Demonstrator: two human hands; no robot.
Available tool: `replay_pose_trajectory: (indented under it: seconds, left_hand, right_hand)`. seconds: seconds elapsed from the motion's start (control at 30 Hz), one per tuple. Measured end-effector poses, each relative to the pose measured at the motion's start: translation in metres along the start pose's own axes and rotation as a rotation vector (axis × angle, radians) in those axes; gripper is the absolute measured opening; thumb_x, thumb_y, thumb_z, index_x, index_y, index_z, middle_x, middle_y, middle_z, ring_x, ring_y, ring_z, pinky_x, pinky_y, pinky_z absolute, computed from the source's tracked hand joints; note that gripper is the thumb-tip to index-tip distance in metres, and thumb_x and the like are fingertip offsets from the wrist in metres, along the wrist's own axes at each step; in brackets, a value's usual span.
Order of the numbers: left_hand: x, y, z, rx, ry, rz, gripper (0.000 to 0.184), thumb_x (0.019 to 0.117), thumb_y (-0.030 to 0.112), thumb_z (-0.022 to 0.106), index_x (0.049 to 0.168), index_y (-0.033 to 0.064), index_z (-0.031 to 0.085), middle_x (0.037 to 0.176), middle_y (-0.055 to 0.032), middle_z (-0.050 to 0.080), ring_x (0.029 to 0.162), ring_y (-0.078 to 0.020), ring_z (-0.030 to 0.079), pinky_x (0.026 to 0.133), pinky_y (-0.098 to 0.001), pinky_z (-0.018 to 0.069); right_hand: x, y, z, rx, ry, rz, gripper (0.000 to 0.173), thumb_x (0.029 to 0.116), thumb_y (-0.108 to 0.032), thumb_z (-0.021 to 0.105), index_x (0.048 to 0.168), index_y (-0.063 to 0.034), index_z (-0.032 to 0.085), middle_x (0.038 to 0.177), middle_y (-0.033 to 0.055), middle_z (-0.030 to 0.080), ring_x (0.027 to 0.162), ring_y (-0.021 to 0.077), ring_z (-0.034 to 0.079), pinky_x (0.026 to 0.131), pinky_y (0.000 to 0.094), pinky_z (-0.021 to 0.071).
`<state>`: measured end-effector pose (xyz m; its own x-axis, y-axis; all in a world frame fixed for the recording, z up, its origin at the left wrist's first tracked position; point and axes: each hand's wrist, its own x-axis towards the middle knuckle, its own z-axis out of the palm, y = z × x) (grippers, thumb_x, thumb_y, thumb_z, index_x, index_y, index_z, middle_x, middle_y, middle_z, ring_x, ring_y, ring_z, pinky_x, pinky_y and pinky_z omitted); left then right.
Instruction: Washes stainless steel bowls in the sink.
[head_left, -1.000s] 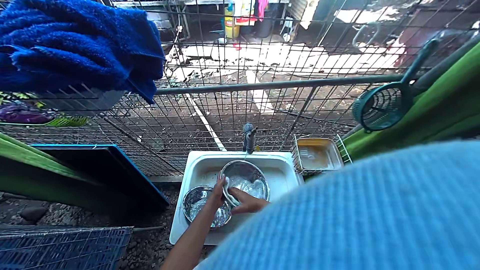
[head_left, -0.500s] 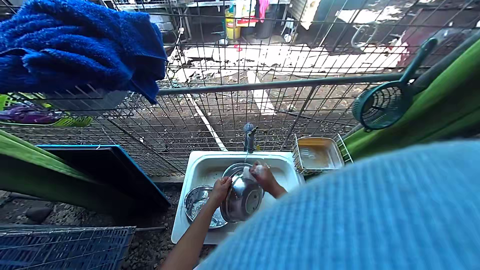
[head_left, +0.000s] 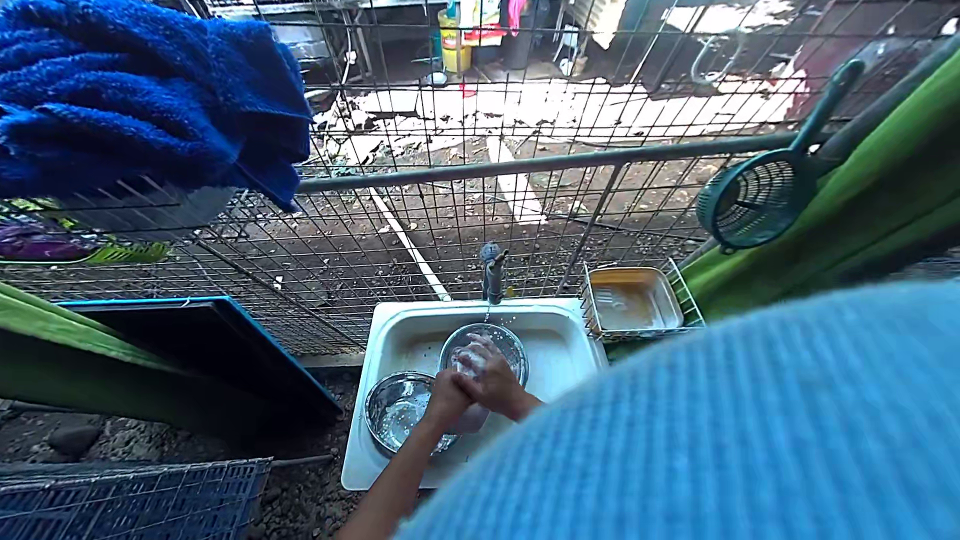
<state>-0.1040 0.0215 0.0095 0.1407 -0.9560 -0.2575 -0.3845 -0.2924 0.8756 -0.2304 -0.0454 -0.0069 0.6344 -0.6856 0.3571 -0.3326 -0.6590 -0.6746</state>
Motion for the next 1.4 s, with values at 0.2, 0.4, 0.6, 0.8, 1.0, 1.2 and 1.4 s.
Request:
replay_pose_trajectory:
  seconds: [0.2,0.4,0.6,0.8,1.0,1.2,1.4]
  left_hand:
    - [-0.026,0.000,-0.015,-0.311,0.066,0.296,0.032,0.0702,0.024,0.086,0.083,0.0008,0.068,0.074,0.0040,0.067,0.068,0.0019,0.062,0.067,-0.0202,0.0538]
    - [0.006,0.010,-0.025,-0.053,-0.141,-0.135,0.017,0.0879,0.004,0.076,0.101,-0.0060,0.071,0.094,-0.0169,0.071,0.089,-0.0241,0.068,0.088,-0.0453,0.0533]
    - [-0.017,0.014,-0.043,-0.383,0.024,-0.061,0.015,0.0855,-0.005,0.074,0.099,-0.0053,0.069,0.082,-0.0052,0.072,0.073,-0.0066,0.067,0.075,-0.0263,0.0578]
    - [0.000,0.005,-0.038,-0.372,0.034,-0.281,0.023,0.1047,0.017,0.058,0.110,-0.0040,0.066,0.090,-0.0123,0.067,0.080,-0.0176,0.064,0.078,-0.0383,0.0549]
    - [0.008,-0.014,-0.053,-1.034,0.641,-0.355,0.043,0.1123,0.033,0.034,0.139,0.0030,0.049,0.118,-0.0138,0.064,0.100,-0.0195,0.064,0.086,-0.0416,0.0551]
    - [-0.004,-0.004,-0.037,-0.690,0.467,-0.348,0.045,0.1122,0.033,0.037,0.128,-0.0044,0.056,0.111,-0.0191,0.065,0.098,-0.0233,0.064,0.089,-0.0435,0.0541]
    - [-0.016,0.013,-0.042,-0.648,0.592,-0.315,0.045,0.1117,0.033,0.040,0.118,-0.0071,0.060,0.103,-0.0170,0.063,0.090,-0.0176,0.060,0.086,-0.0372,0.0513]
  right_hand:
    - [0.026,0.070,-0.043,0.701,0.121,0.745,0.030,0.1074,-0.016,0.049,0.101,0.0068,0.066,0.085,0.0075,0.067,0.076,0.0080,0.062,0.077,0.0298,0.0545]
    - [0.049,-0.007,-0.034,-0.074,-0.414,0.233,0.041,0.0998,-0.036,0.060,0.100,0.0019,0.076,0.105,0.0225,0.074,0.109,0.0390,0.069,0.098,0.0596,0.0503]
    - [0.049,0.053,-0.033,0.349,-0.106,0.764,0.037,0.1062,-0.023,0.057,0.100,0.0118,0.067,0.092,0.0231,0.067,0.086,0.0293,0.064,0.084,0.0499,0.0515]
    - [0.067,0.005,-0.030,0.136,-0.442,0.384,0.036,0.1056,-0.027,0.055,0.113,0.0035,0.073,0.112,0.0243,0.071,0.111,0.0376,0.067,0.101,0.0581,0.0487]
    - [-0.015,0.030,0.023,0.237,0.077,0.356,0.046,0.1081,-0.016,0.037,0.141,0.0106,0.054,0.149,0.0280,0.052,0.143,0.0371,0.048,0.122,0.0495,0.0337]
    - [0.014,-0.013,0.035,0.075,0.054,-0.060,0.034,0.0953,-0.007,0.055,0.123,0.0034,0.072,0.138,0.0220,0.064,0.134,0.0393,0.057,0.115,0.0550,0.0437]
    - [-0.008,0.027,0.021,0.215,-0.033,0.445,0.049,0.1102,-0.022,0.036,0.148,0.0070,0.049,0.152,0.0268,0.049,0.145,0.0378,0.045,0.122,0.0524,0.0328]
